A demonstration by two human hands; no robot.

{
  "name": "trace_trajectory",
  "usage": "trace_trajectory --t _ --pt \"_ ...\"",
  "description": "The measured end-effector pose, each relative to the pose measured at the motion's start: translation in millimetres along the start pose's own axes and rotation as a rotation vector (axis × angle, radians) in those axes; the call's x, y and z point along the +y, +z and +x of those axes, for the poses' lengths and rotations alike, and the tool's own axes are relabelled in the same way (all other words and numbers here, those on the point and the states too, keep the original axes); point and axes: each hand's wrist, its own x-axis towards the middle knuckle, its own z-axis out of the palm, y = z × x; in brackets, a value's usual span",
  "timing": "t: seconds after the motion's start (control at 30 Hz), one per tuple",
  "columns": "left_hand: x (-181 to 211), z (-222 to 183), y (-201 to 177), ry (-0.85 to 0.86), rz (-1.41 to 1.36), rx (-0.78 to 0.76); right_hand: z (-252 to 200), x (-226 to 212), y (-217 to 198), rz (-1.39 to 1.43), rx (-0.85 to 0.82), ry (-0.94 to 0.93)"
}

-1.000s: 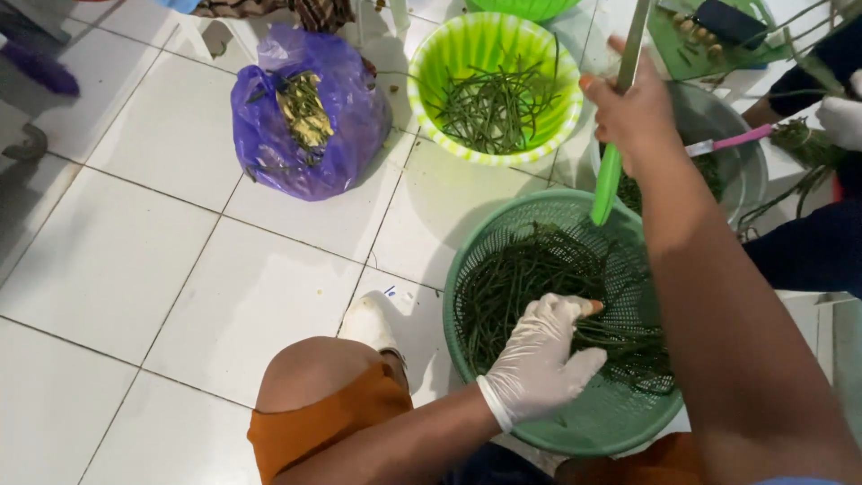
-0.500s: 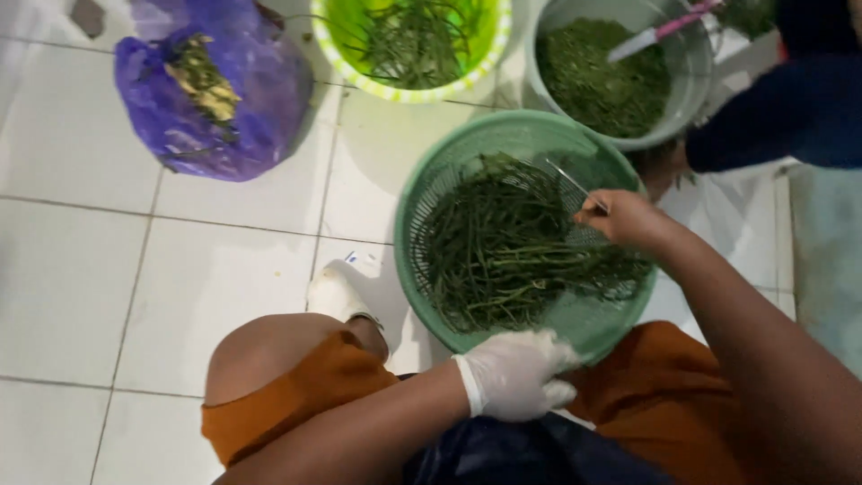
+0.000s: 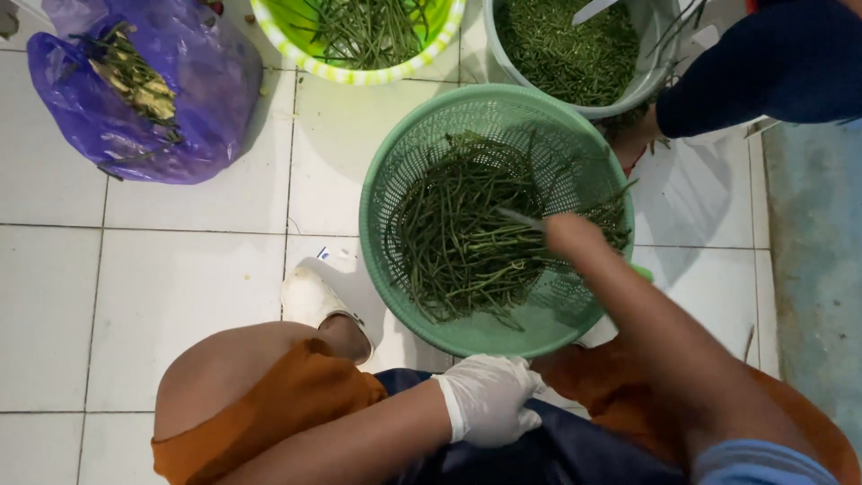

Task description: Trimming the ends of green beans and cutting them into smaller segments using a knife.

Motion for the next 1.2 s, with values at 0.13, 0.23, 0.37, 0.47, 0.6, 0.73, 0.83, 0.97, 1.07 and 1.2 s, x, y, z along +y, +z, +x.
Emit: trace_trajectory --t 0.13,0.23,0.37,0.47,0.6,0.73,0.83,0.97,1.07,1.2 --pt "-7 5 6 0.025 0.034 0.057 68 -2 47 -0.072 0.015 -0.059" --pt "-9 5 6 0.032 0.037 0.099 112 0 75 0.020 0.146 -0.170" --pt "-11 8 6 0.004 0.006 0.073 125 -1 78 0.082 0.235 -0.152" --pt "-10 8 -8 0.003 -0.051 0.004 148 4 94 0.059 0.265 -0.139" --pt "-16 17 2 -0.001 -0.053 -0.015 163 4 105 -0.068 0.317 -0.093" --pt "-14 13 -12 -0.014 -0.100 -0.065 164 0 99 -0.117 0.366 -0.086" --pt "-12 14 -14 0.009 -0.133 -0.061 135 -13 70 0.031 0.065 0.081" --pt "-12 16 -15 -0.011 -0.094 -0.118 135 -13 67 -0.067 -0.007 0.088" --pt "-13 17 -12 -0.015 -0.081 -0.080 137 -8 69 -0.067 0.034 0.056" --pt "-11 15 -12 -0.020 -0.047 -0.070 135 -6 74 -0.032 0.060 0.011"
